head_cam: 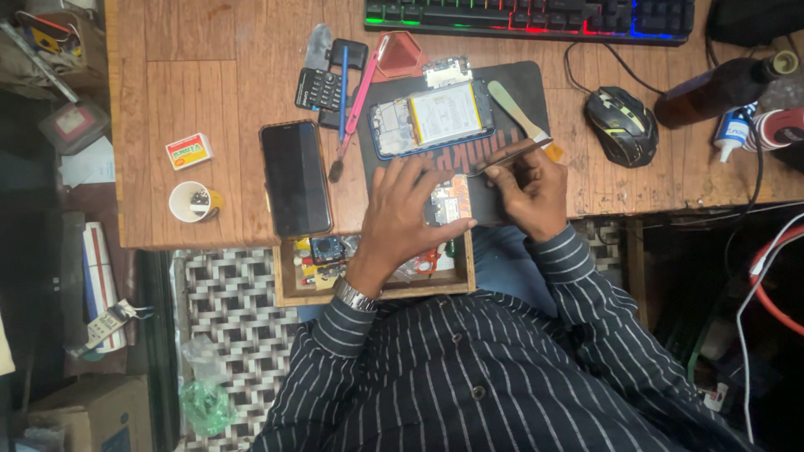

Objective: The person cleans a small circuit board with a brush, then uses tweezers to adjust components on the board. The work is performed on a cluttered desk with tools and a disassembled phone nearby.

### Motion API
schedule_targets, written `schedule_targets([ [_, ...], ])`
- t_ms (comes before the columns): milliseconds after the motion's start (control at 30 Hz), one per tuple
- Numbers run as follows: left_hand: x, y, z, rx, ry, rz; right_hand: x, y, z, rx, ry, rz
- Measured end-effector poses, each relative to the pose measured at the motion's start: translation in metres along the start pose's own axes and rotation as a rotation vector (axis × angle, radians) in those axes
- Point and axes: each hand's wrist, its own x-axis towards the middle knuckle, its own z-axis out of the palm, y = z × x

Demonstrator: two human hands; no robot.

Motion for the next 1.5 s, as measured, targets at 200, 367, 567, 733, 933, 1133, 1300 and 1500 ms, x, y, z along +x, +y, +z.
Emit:
schedule_targets([
  [200, 0.0011, 0.0004, -0.0008, -0.021, -0.039, -0.03, 0.0009, -0.0011, -0.0007, -0.027, -0.01, -0.023],
  [367, -0.0011, 0.0006, -0.0014, -0.015, -0.035, -0.026, -0.0015, 0.0009, -0.0011, -0.011, -0.009, -0.003],
  [567, -0.0018, -0.0013, -0.0013, -0.01, -0.029, -0.017, -0.0025, 0.0026, -0.0001, 0.044, 0.004, -0.006],
  [733, -0.0022, -0.0018, -0.0013, -0.015, -0.047, -0.021, -0.0024, 0.0028, -0.0002, -0.031, -0.003, -0.005],
  [933, -0.0031, -0.0016, 0.0, -0.018, -0.026, -0.013, -0.0026, 0.0032, -0.0011, -0.04, -0.012, -0.003],
  [1133, -0.0035, -0.0019, 0.0003, -0.013, -0.022, -0.009, -0.0037, 0.004, -0.0005, -0.015, -0.011, -0.005],
  [1300, -0.0031, -0.001, 0.0008, -0.003, -0.031, -0.018, -0.0024, 0.0048, -0.0006, -0.01, -0.004, -0.008],
  [1500, -0.0013, -0.0003, -0.0013, -0.016, -0.03, -0.014, -0.003, 0.0034, -0.0018, -0.055, -0.006, -0.015],
])
